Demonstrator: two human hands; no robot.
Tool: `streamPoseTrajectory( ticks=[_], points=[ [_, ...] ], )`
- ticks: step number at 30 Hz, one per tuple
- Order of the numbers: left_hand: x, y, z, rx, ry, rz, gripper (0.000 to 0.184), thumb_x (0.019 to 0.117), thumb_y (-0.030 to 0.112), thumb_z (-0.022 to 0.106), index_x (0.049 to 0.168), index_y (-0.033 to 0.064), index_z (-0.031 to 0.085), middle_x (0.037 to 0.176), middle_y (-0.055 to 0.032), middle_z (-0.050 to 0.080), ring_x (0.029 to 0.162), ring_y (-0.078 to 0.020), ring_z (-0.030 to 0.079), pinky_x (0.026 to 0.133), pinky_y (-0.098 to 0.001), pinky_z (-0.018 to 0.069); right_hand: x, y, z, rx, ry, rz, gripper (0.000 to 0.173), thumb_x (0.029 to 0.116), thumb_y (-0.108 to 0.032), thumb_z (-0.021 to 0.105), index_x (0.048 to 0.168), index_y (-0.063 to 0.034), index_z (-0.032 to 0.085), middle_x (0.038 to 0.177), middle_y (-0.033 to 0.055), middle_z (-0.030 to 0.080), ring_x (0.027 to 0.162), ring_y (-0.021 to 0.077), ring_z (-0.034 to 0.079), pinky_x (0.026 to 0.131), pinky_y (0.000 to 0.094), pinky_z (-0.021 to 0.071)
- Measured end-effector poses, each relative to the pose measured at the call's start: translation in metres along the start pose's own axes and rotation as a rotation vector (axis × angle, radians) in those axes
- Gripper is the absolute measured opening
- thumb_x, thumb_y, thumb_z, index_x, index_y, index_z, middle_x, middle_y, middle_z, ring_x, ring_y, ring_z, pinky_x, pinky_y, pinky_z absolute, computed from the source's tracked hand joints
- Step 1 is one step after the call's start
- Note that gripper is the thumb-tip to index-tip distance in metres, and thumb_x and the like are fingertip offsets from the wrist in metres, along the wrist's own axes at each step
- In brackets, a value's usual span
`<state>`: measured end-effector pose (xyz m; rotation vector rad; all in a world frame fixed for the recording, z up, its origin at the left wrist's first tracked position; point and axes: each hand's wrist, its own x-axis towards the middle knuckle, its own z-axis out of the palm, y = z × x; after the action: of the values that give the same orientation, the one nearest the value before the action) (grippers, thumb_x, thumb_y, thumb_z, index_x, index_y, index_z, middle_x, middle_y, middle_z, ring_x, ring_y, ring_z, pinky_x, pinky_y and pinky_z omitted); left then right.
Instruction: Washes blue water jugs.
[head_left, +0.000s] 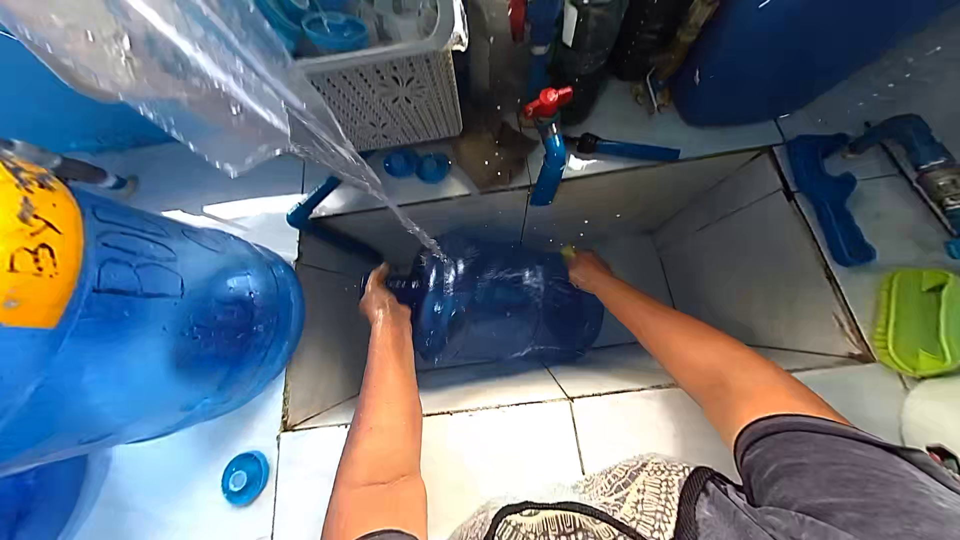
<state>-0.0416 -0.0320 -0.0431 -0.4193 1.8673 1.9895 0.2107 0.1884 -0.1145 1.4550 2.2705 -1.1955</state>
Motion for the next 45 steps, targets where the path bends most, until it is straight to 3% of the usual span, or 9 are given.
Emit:
streamPoseTrajectory(
  ticks=[8, 13, 18, 22, 27, 32, 38, 42, 45],
  points=[
    [-0.014, -0.011, 0.003, -0.147, -0.233, 0.011, 0.012, 0.1012, 0.018, 0.049, 0.098, 0.0107, 0.058, 0.084, -0.0037, 0.063, 0.078, -0.0165, 0.064, 0.073, -0.0393, 0.0558, -0.089, -0.145, 0.051, -0.174, 0.229, -1.282, 0.026, 0.0873, -0.01, 0.068, 0.112, -0.0038, 0.074, 0.119, 0.0175, 0.072, 0.123, 0.0352, 0.063, 0.109, 0.0512, 0.0472],
    [-0.006, -0.01, -0.022, -0.184, -0.826, 0.111, 0.05, 0.0653, 0.028, 0.089, 0.11, 0.0162, 0.071, 0.109, -0.0032, 0.074, 0.102, -0.0162, 0.071, 0.087, -0.0357, 0.0602, 0.002, -0.153, -0.023, 0.087, -0.135, -0.512, 0.028, 0.1008, -0.013, 0.061, 0.119, 0.0071, 0.067, 0.115, 0.0275, 0.068, 0.107, 0.0403, 0.066, 0.095, 0.0589, 0.0512],
    [0.001, 0.008, 0.009, -0.044, -0.004, 0.043, 0.043, 0.0962, 0.024, 0.067, 0.13, 0.0001, 0.057, 0.115, -0.0164, 0.065, 0.103, -0.0264, 0.064, 0.089, -0.0497, 0.0547, 0.002, 0.008, -0.004, 0.021, -0.119, 0.032, 0.044, 0.1099, -0.026, 0.044, 0.134, 0.0087, 0.057, 0.132, 0.0336, 0.059, 0.126, 0.0469, 0.057, 0.106, 0.0634, 0.042],
    [-0.013, -0.004, -0.006, -0.182, -0.737, 0.194, 0.041, 0.0737, 0.025, 0.084, 0.111, 0.0163, 0.069, 0.103, -0.0004, 0.074, 0.094, -0.0127, 0.071, 0.083, -0.0331, 0.0608, -0.054, -0.056, 0.004, 0.139, 0.246, -0.386, 0.034, 0.105, -0.011, 0.051, 0.128, 0.0121, 0.061, 0.127, 0.0331, 0.062, 0.122, 0.0446, 0.06, 0.105, 0.0588, 0.0463],
    [-0.015, -0.003, -0.004, -0.105, -0.155, 0.024, 0.015, 0.0983, 0.018, 0.061, 0.108, 0.007, 0.06, 0.091, -0.007, 0.065, 0.084, -0.0191, 0.065, 0.077, -0.0414, 0.0569, -0.093, -0.146, 0.05, -0.18, 0.179, -1.313, 0.026, 0.0879, -0.009, 0.067, 0.113, -0.004, 0.073, 0.12, 0.0174, 0.071, 0.125, 0.0359, 0.062, 0.109, 0.052, 0.0474],
    [-0.006, -0.009, -0.024, -0.128, -0.913, 0.134, 0.057, 0.0622, 0.031, 0.093, 0.113, 0.0177, 0.071, 0.11, -0.0021, 0.074, 0.101, -0.0151, 0.07, 0.086, -0.0346, 0.0604, -0.003, -0.182, -0.021, 0.004, -0.154, -0.569, 0.026, 0.0975, -0.012, 0.066, 0.117, 0.0035, 0.07, 0.113, 0.0241, 0.07, 0.106, 0.0383, 0.067, 0.094, 0.06, 0.052],
    [-0.002, 0.007, -0.002, -0.065, -0.022, 0.068, 0.037, 0.0917, 0.018, 0.071, 0.123, 0.0017, 0.059, 0.107, -0.0149, 0.066, 0.096, -0.0258, 0.065, 0.083, -0.0487, 0.0557, 0.0, -0.017, 0.004, 0.068, -0.102, -0.073, 0.043, 0.1104, -0.025, 0.043, 0.13, 0.0111, 0.058, 0.127, 0.0347, 0.061, 0.122, 0.0473, 0.059, 0.105, 0.0622, 0.0431],
    [-0.009, -0.004, -0.021, -0.185, -0.773, 0.196, 0.046, 0.0729, 0.026, 0.086, 0.114, 0.017, 0.068, 0.108, -0.0001, 0.073, 0.099, -0.0129, 0.07, 0.085, -0.0324, 0.0601, -0.063, -0.072, 0.025, 0.235, 0.354, -0.624, 0.033, 0.101, -0.009, 0.054, 0.124, 0.0121, 0.064, 0.124, 0.0298, 0.065, 0.119, 0.0391, 0.063, 0.105, 0.0528, 0.0492],
    [-0.014, -0.005, -0.012, -0.201, -0.281, 0.05, 0.025, 0.0996, 0.021, 0.062, 0.12, 0.0069, 0.059, 0.102, -0.0079, 0.067, 0.095, -0.0197, 0.067, 0.086, -0.0418, 0.0576, -0.096, -0.123, 0.061, -0.002, 0.209, -1.262, 0.026, 0.0919, -0.005, 0.064, 0.114, 0.003, 0.072, 0.127, 0.0225, 0.069, 0.131, 0.0376, 0.058, 0.115, 0.0547, 0.0415]
  ],
)
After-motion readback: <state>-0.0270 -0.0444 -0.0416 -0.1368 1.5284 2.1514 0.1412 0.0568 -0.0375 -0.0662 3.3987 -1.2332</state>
